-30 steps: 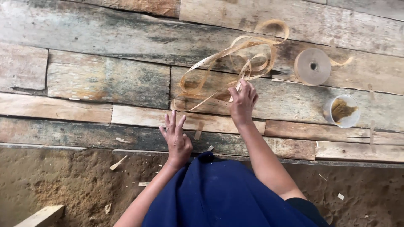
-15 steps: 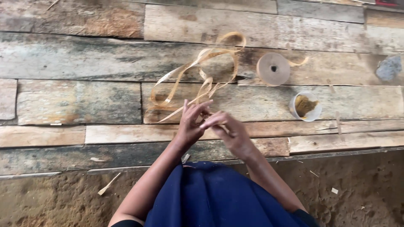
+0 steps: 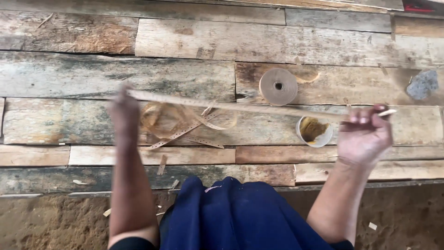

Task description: Applying adhesive paste to thin wooden strips using fingers and a small wooden applicator.

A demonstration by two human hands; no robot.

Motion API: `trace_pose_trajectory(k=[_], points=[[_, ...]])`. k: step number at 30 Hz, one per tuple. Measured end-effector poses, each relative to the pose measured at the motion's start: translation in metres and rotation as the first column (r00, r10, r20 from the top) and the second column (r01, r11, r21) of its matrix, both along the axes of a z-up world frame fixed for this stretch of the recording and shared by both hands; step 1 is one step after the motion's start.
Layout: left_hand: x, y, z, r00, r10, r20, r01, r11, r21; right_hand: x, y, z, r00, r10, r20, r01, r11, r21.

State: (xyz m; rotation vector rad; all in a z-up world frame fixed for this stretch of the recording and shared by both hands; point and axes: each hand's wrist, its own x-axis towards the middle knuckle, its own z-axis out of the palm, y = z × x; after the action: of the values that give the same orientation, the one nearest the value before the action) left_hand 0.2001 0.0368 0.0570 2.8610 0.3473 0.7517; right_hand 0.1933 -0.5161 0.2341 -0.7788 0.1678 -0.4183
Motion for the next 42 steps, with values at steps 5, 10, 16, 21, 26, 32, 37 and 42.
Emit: trace_pose_trajectory(k=[5,10,16,21,26,32,37,42], points=[[0.000,-0.044,0.177,0.971,0.064,0.231,0.001,0.962,-0.272,0.021,-0.059,-0.001,0.991,-0.134,-0.015,0.129,0.972,-0.198],[0.002,-0.193,0.126,0.912,-0.032,-0.408,-0.002,0.997,-0.082,0.026,-0.062,0.000,1.000,0.001,-0.026,-0.011,0.919,-0.394],[0.003,-0.389,0.103,0.474,-0.879,-0.041,0.466,0.290,-0.836,0.030,-0.055,-0.021,0.948,0.297,-0.116,-0.317,0.842,-0.436],[-0.010,-0.429,0.054,0.342,-0.935,0.089,-0.206,-0.167,-0.964,0.039,-0.113,-0.044,0.966,0.219,-0.136,-0.257,0.872,-0.417],[-0.016,-0.424,-0.012,0.296,-0.865,-0.406,-0.025,0.418,-0.908,0.045,-0.154,-0.134,0.868,-0.069,-0.492,-0.286,0.740,-0.609],[-0.016,-0.389,0.034,0.382,-0.783,-0.490,0.068,0.553,-0.831,0.044,-0.139,-0.203,0.764,-0.049,-0.643,-0.467,0.646,-0.604],[-0.017,-0.368,0.040,0.498,-0.726,-0.474,0.016,0.554,-0.832,0.050,-0.123,-0.136,0.815,-0.007,-0.579,-0.344,0.798,-0.494],[-0.011,-0.364,0.046,0.515,-0.796,-0.317,-0.114,0.303,-0.946,0.054,-0.144,-0.104,0.824,-0.113,-0.555,-0.308,0.733,-0.607]])
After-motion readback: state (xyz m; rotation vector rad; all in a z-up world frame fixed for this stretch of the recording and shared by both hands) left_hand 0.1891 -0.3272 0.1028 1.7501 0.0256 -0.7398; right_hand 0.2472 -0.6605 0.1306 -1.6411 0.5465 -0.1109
